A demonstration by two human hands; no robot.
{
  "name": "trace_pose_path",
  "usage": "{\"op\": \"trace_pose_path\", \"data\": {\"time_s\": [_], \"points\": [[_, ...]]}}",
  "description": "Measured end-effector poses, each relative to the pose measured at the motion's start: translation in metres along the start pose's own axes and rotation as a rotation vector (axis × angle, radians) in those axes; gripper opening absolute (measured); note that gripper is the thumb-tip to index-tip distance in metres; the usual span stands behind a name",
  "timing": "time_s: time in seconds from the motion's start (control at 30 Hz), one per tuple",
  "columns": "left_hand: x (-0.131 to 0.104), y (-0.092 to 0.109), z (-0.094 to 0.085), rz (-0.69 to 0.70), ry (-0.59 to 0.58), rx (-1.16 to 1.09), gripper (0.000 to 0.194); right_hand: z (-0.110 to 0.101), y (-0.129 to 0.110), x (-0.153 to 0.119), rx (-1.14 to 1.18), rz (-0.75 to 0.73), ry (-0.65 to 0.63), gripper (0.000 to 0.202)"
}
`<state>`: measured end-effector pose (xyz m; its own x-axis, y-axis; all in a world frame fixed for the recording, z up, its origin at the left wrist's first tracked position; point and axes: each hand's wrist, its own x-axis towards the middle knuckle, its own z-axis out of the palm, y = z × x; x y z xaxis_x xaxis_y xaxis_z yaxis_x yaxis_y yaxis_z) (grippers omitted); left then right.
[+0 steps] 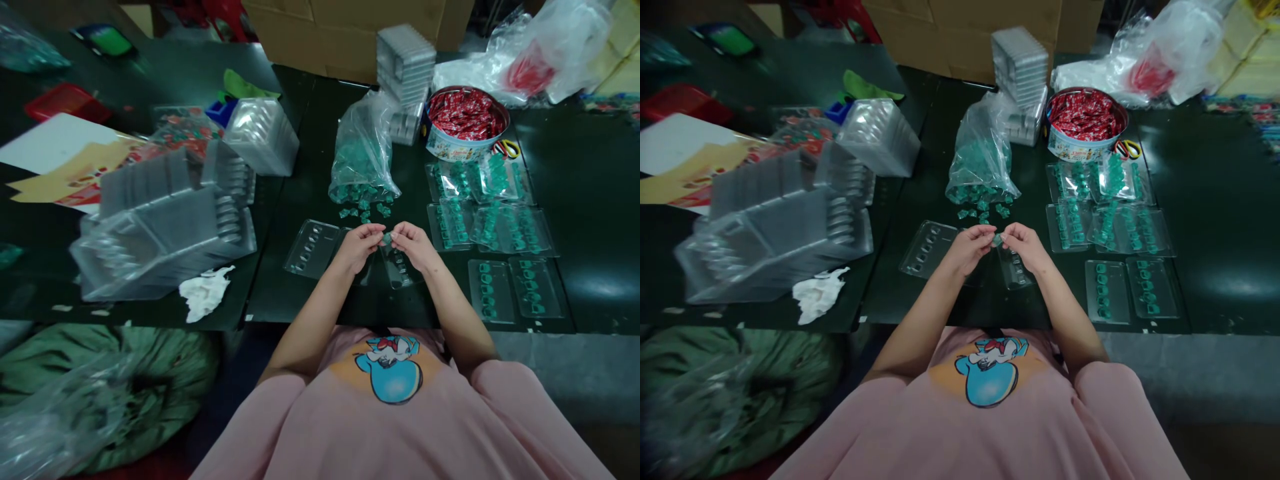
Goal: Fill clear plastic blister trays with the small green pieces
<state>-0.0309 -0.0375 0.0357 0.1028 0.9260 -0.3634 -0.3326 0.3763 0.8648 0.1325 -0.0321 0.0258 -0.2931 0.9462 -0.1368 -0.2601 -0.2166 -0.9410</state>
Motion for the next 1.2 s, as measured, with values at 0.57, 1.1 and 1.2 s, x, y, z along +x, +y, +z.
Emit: {"op": "trace_pose_path", "data": {"time_s": [0.57,1.1,1.2], "points": [[0.001,-0.012,0.002,0.248,-0.022,0.162,0.031,0.000,-0.004,-0.004,0.358,0.100,-0.025,0.039],[-0.011,0.001,0.009,0.643,0.016,0.727,0.013,0.005,0.001,-0.006,0.432,0.151,-0.115,0.039],[-0.009,-0.004,0.011,0.713,0.049,0.804,0.013,0.010,-0.001,-0.007,0.439,0.139,-0.104,0.042]]}}
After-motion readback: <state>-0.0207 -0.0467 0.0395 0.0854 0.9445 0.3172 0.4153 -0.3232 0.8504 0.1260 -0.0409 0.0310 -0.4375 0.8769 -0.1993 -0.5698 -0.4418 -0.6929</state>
